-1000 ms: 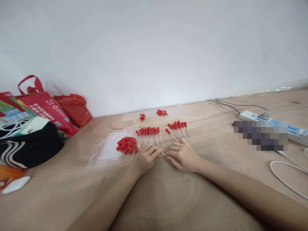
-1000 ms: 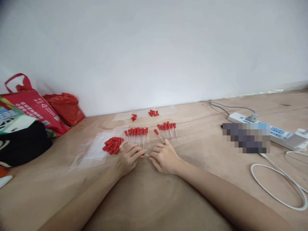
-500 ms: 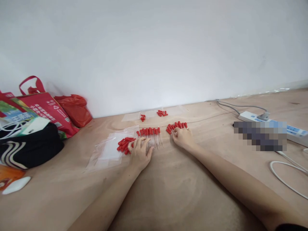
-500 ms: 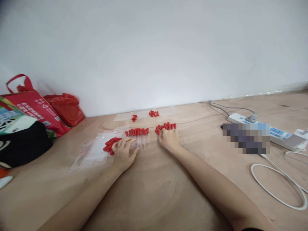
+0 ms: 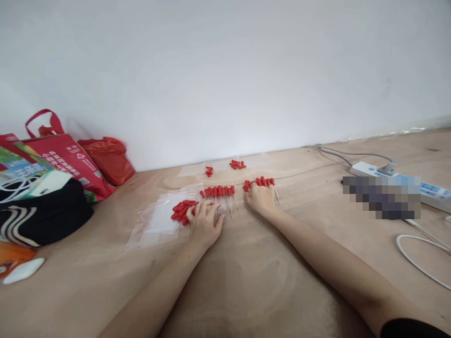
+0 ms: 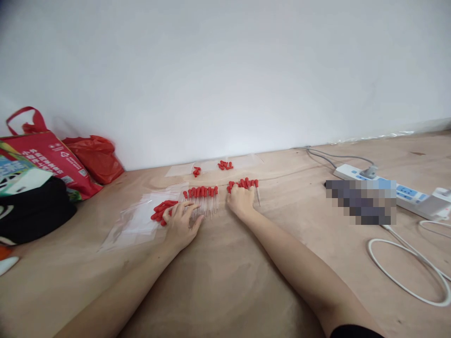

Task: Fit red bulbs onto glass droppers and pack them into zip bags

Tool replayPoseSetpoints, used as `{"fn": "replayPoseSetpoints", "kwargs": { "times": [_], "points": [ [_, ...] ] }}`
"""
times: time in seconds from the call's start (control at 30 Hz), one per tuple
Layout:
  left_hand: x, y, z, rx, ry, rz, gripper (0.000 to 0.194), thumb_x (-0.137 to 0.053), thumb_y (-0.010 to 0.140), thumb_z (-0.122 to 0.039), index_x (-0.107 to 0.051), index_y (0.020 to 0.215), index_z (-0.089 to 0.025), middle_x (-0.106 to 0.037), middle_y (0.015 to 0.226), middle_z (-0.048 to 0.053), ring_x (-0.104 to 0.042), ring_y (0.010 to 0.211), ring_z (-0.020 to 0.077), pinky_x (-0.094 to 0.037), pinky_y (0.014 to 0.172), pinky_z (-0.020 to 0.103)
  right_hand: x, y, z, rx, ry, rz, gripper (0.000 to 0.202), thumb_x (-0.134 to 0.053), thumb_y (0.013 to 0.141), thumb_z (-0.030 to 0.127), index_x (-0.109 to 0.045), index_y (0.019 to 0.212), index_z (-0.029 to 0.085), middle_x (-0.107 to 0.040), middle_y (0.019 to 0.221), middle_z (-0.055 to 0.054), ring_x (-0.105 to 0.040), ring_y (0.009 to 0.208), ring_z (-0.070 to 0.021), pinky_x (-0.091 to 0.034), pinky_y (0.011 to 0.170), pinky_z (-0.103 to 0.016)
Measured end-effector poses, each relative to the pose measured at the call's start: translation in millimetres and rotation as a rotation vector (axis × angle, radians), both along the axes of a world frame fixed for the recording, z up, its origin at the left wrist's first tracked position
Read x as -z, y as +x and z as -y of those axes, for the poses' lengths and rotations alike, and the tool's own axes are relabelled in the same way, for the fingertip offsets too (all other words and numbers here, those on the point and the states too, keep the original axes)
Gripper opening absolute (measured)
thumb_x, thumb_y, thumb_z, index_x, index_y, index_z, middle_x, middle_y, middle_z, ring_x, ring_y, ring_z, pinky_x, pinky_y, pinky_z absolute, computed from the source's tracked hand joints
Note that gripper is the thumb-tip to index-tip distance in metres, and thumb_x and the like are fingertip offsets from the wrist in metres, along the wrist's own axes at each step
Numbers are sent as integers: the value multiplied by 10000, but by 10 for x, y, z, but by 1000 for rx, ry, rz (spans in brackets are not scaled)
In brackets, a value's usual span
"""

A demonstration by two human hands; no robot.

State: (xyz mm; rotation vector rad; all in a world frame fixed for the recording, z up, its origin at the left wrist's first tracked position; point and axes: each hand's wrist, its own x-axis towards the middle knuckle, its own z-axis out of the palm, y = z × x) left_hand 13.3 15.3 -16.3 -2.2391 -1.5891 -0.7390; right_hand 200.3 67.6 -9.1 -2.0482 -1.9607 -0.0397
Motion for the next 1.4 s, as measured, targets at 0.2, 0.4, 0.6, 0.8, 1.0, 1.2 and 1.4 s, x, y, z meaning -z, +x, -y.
{"fn": "replayPoseSetpoints", "kwargs": {
  "times": [0.2, 0.4, 0.6, 0.8, 1.0, 1.2, 1.4],
  "points": [
    [-5, 10, -8, 3, 11, -1, 209, -522, 759, -312, -592, 926, -209, -565, 1008, 94, -481, 965, 251, -239, 854, 447, -18, -130, 75, -88, 117, -29, 313, -377, 806, 385, -510, 917, 125, -638, 852, -134, -575, 798, -237, -223, 755, -364],
    [8, -2, -2, 7, 22, -9, 211, -519, 764, -313, -590, 938, -216, -565, 1008, 89, -478, 969, 248, -236, 854, 449, 22, -404, 92, -128, 94, -62, 384, -400, 780, 424, -463, 982, 104, -645, 756, -115, -592, 712, -237, -233, 740, -358],
    [-1, 1, 15, 1, 25, -14, 191, -533, 756, -314, -595, 912, -223, -567, 1000, 82, -477, 964, 246, -237, 846, 447, 36, -350, 32, -82, 44, -44, 283, -411, 755, 282, -459, 964, 98, -645, 763, -126, -597, 712, -233, -236, 729, -347],
    [-18, 9, 9, -5, 13, -8, 188, -536, 752, -314, -599, 903, -221, -573, 989, 83, -480, 959, 246, -238, 848, 445, -3, -133, 2, -26, 4, -36, 288, -428, 746, 309, -482, 949, 112, -645, 749, -117, -589, 734, -239, -220, 752, -353],
    [-14, -3, 25, -10, 5, -11, 183, -530, 753, -315, -598, 896, -222, -571, 998, 85, -474, 966, 247, -228, 863, 445, -35, -69, -31, -46, 10, -49, 245, -407, 772, 298, -544, 932, 173, -649, 812, -85, -572, 786, -214, -208, 753, -349],
    [-36, -19, 7, -66, 20, -2, 203, -510, 763, -337, -597, 906, -221, -566, 1011, 84, -467, 966, 254, -223, 858, 444, -24, -188, -62, -140, 1, -20, 261, -393, 787, 308, -607, 876, 189, -642, 915, -94, -565, 823, -200, -213, 751, -358],
    [-280, -259, -202, -287, -35, -1, 214, -494, 750, -323, -590, 894, -197, -569, 937, 93, -470, 923, 271, -257, 806, 451, -18, -254, -116, -125, -40, 26, 293, -385, 798, 275, -639, 812, 130, -644, 882, -149, -575, 803, -218, -216, 776, -385]
  ]
}}
